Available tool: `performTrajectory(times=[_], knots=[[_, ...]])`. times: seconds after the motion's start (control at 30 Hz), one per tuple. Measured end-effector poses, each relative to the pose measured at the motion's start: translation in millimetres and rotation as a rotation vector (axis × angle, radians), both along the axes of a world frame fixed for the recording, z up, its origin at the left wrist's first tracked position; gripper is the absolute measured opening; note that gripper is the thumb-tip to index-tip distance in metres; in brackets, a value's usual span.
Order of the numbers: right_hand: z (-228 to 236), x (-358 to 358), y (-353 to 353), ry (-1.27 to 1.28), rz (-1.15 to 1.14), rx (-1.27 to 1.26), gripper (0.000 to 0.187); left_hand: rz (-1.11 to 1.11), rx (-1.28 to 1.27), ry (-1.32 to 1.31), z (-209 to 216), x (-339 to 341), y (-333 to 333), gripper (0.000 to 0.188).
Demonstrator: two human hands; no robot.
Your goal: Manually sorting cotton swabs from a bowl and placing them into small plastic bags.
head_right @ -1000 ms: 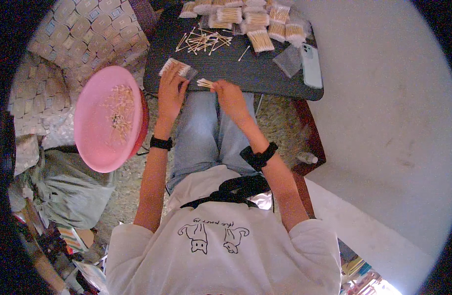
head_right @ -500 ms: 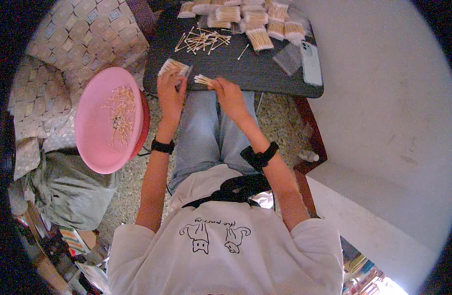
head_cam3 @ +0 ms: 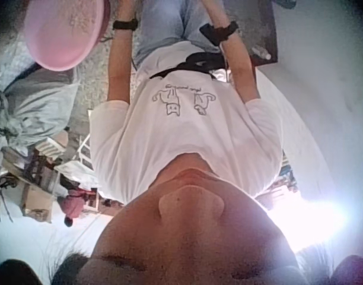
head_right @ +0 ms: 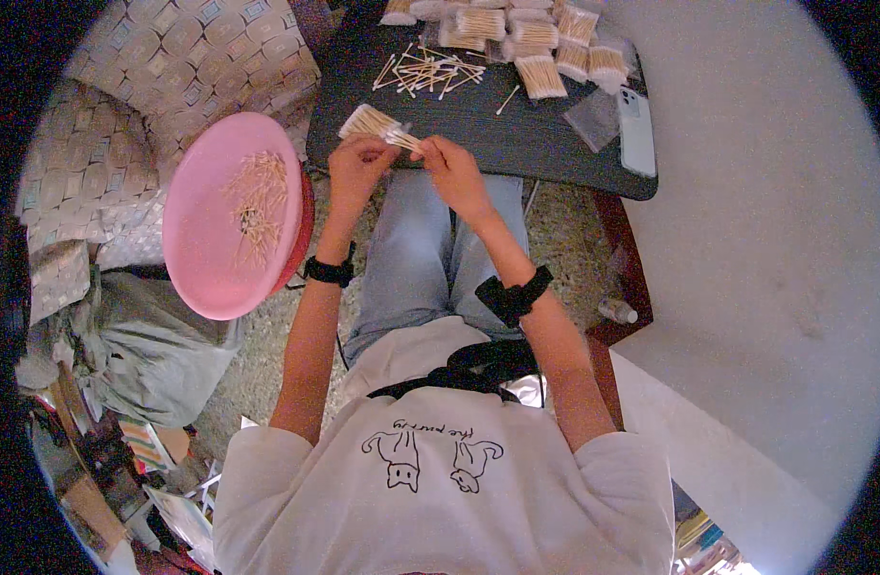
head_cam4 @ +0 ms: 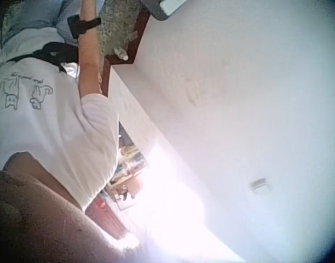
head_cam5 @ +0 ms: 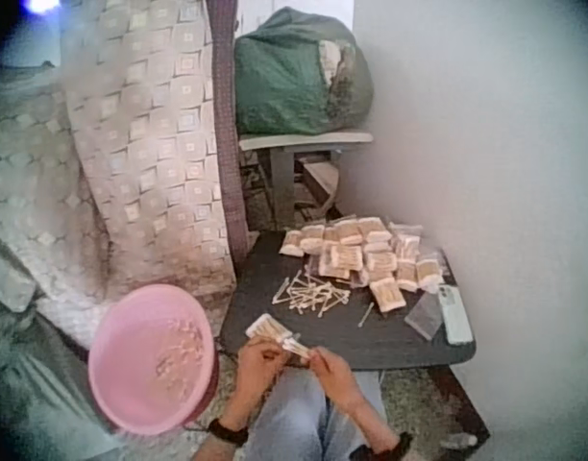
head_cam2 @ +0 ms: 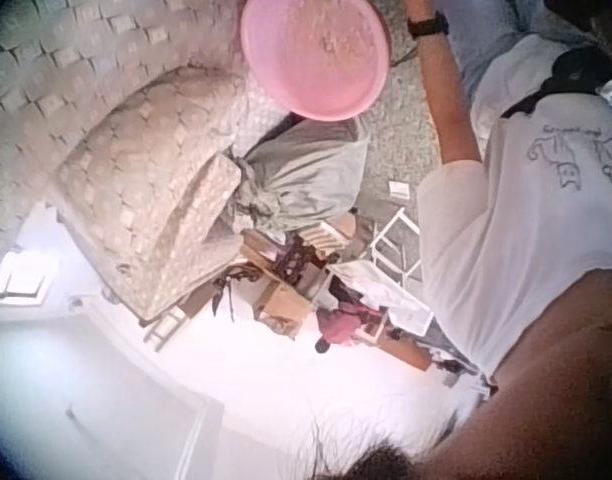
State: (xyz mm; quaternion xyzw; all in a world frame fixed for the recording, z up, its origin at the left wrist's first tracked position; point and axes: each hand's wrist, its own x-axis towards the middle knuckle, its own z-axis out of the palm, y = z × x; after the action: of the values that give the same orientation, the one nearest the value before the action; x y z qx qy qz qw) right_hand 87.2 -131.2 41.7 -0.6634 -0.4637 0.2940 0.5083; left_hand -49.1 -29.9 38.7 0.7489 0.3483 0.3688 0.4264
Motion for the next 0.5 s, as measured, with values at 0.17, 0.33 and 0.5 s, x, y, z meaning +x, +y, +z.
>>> performTrajectory(times=[0.17,0.33,0.5], knots=[[-12,6,6,0.014,0.024,-0.001,0.031,-0.065,-0.076,0.000,-3,0,5,0.015],[-16,16,11,-0.063,0.050,-0.065,0.031,-0.121,-0.168,-0.023,-10,-4,11,0.014],[2,13,8,-0.183,0.027,-0.103,0.030,-0.094,0.033,0.213,0,-7,11,0.018]])
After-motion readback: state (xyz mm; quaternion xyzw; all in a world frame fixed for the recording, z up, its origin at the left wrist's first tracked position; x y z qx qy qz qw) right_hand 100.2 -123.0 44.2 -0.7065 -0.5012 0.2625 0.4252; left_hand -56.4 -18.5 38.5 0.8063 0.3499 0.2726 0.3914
